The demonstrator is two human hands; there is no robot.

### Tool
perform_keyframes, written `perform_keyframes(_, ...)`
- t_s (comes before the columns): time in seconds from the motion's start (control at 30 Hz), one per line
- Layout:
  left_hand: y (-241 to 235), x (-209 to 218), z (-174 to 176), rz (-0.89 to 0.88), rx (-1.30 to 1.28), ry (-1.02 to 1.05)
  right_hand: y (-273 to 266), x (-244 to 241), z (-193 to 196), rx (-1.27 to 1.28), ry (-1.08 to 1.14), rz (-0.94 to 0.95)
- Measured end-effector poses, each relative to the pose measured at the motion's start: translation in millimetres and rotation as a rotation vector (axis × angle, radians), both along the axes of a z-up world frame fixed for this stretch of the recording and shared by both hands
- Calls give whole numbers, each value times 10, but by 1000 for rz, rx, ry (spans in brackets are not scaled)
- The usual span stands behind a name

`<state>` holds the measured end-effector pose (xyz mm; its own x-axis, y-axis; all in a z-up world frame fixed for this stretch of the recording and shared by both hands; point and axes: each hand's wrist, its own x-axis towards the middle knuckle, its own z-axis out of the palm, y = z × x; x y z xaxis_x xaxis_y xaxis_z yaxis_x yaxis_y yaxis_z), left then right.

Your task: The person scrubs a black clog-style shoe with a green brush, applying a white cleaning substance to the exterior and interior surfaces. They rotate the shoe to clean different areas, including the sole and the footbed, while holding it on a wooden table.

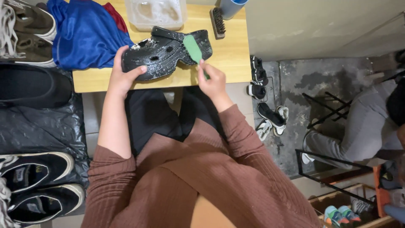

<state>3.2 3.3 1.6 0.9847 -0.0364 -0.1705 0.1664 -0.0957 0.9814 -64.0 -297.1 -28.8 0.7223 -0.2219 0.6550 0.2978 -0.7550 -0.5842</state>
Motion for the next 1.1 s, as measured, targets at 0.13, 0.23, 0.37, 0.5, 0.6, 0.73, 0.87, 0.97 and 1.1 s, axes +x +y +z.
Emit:
perform_keyframes(0.13, 25, -29, 7, 8, -5, 3, -324, 299, 84, 197, -3, -76)
perform_keyframes(0.23, 19, -39, 110, -1, 7, -14, -253, 279, 270, 178, 13, -92)
perform_keyframes(0.37, 0, -16, 61, -9, 26, 8, -313, 296, 198, 273, 74, -63)
perform_keyframes(0.5, -19, -48, 155, -3, 20, -16, -7, 248, 383, 140, 12, -123)
perform_keyframes(0.6, -14, -53, 102, -3, 25, 0, 174, 147, 377, 28, 39, -115)
perform_keyframes(0.73, -6, -48, 44, -3, 22, -30, -76, 227, 454, 195, 160, -187)
perform_keyframes(0.87, 3, -10, 96, -13, 9, -26, 193, 115, 488, 98, 3, -107)
perform_keyframes(0.97, -6, -41, 39, -8, 23, -16, -23, 107, 287, 94, 40, -169)
perform_keyframes(1.1, -22, -97, 85, 0, 37, -28, 332, -53, 201, 159, 55, -211)
